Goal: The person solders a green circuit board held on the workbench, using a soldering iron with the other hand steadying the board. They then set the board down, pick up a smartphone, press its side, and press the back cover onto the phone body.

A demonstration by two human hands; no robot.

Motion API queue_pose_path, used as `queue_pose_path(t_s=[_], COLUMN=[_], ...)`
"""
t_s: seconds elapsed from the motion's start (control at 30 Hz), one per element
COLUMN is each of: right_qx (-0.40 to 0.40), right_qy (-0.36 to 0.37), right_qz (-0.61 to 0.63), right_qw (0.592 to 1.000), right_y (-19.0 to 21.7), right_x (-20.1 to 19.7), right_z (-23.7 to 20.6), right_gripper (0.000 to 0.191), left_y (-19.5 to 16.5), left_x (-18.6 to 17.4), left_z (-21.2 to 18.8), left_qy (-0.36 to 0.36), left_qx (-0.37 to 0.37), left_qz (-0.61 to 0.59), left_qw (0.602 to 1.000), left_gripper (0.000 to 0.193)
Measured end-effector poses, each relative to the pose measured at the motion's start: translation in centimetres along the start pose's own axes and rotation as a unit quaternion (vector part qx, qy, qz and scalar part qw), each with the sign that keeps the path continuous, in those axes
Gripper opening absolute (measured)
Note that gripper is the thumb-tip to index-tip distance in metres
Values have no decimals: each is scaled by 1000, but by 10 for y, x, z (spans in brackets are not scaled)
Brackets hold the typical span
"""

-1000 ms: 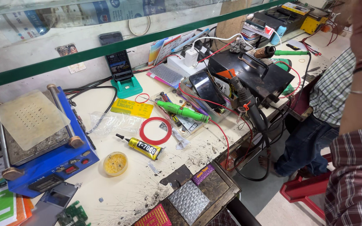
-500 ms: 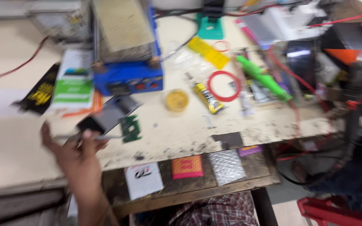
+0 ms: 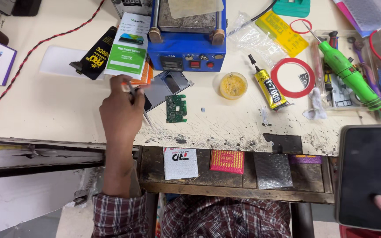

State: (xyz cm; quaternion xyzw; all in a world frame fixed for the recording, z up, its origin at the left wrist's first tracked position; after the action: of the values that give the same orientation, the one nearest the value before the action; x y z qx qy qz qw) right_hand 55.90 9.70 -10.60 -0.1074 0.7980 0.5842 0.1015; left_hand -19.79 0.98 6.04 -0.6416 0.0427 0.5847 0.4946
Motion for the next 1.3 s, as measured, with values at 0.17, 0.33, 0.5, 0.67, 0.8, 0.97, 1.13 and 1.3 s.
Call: queue_pose_path(t_s=[0.17, 0.33, 0.5, 0.67, 0.8, 0.97, 1.13, 1.3], right_qx=[10, 17, -6, -13, -50, -276, -456, -240], right_qy=[154, 253, 290, 284, 270, 257, 161, 300], right_qz=[41, 109, 104, 75, 54, -235, -203, -22], right_qw=[987, 961, 951, 956, 960, 896, 851, 923], right_y=[36, 81, 115, 137, 166, 216, 267, 227], right_x=[75, 118, 143, 172, 211, 264, 242, 244], right_z=[9, -17, -24, -35, -53, -97, -112, -74], right_gripper=[63, 65, 64, 64, 62, 61, 61, 57], left_y=[-13, -27, -64, -100, -122, -192, -177, -172], left_x=[22, 36, 29, -6, 47, 92, 130, 147], left_z=[11, 12, 15, -35, -115, -218, -229, -280], left_qy=[66, 114, 44, -159, 115, 376, 476, 669], left_qx=[64, 59, 137, 231, 144, 155, -49, -89], left_qz=[91, 139, 191, 145, -187, -581, -628, -570], left_qw=[992, 982, 971, 949, 965, 705, 614, 469], left_gripper=[39, 46, 50, 43, 50, 97, 84, 96])
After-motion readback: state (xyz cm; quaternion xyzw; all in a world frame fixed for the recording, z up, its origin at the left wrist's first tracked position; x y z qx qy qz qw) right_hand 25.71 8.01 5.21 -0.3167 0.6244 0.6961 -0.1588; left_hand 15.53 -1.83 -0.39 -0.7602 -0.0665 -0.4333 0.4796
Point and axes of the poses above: each hand's wrist, its own z-axis towards the middle knuckle, its own x-axis out of the palm, y = z × x, the point moved 9 cm from there along z, towards the middle knuckle, and after that the axes turned 2 degrees about -x, right-handed, at the moved point
